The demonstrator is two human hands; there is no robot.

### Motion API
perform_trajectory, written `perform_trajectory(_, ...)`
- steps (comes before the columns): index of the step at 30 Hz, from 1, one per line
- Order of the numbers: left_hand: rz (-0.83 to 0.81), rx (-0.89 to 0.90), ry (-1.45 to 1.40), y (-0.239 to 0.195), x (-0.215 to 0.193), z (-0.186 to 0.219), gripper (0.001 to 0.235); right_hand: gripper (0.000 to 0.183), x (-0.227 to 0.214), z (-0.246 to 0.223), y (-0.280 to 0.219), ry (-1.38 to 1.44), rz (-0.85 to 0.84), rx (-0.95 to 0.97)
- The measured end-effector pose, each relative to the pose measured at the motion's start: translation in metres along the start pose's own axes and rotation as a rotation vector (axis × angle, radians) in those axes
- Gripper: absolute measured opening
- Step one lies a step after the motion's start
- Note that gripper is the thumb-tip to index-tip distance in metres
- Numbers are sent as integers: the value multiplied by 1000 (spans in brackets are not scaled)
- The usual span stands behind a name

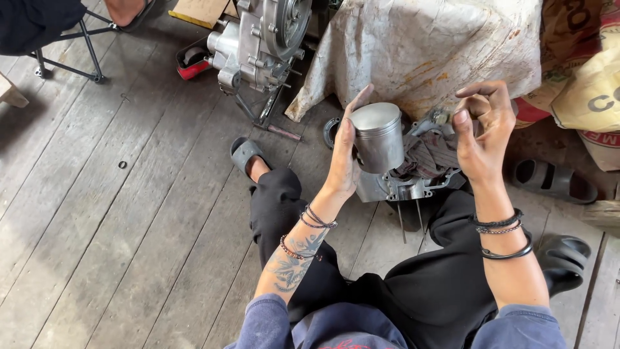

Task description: Cleaning a motorcycle piston with a wire brush to remove carbon buildup.

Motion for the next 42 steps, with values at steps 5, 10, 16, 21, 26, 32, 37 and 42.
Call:
perform_trajectory(5,18,68,162,-1,3,1,68,46,3,-2,-3,-48,-4,40)
perform_trajectory(10,38,25,191,-1,6,0,82,34,0,2,-7,-127,16,22)
perform_trajectory(16,-34,54,39,-3,11,-12,84,31,10,7,-5,-113,46,-88)
perform_trajectory(21,78,138,208,-4,-5,-9,62,33,36,-4,-18,-200,26,-172)
perform_trajectory(26,30,104,251,-8,2,-18,63,24,16,18,-31,-368,238,-287)
perform_trajectory(32,41,71,218,-7,1,-35,53,24,-1,2,-19,-451,314,-479)
perform_trajectory(37,36,64,214,-2,1,-37,53,21,15,-5,-29,-429,342,-509)
perform_trajectory(42,51,82,229,-5,2,-41,53,20,3,-8,-16,-463,278,-521)
Point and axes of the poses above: each hand's wrist, its own y-axis towards the middle knuckle, its own x-axis out of the palm, z = x × y, the point moved 8 cm from there along y, towards the middle knuckle, and after that the axes turned 8 degrees about -x, right-handed, at the moved point
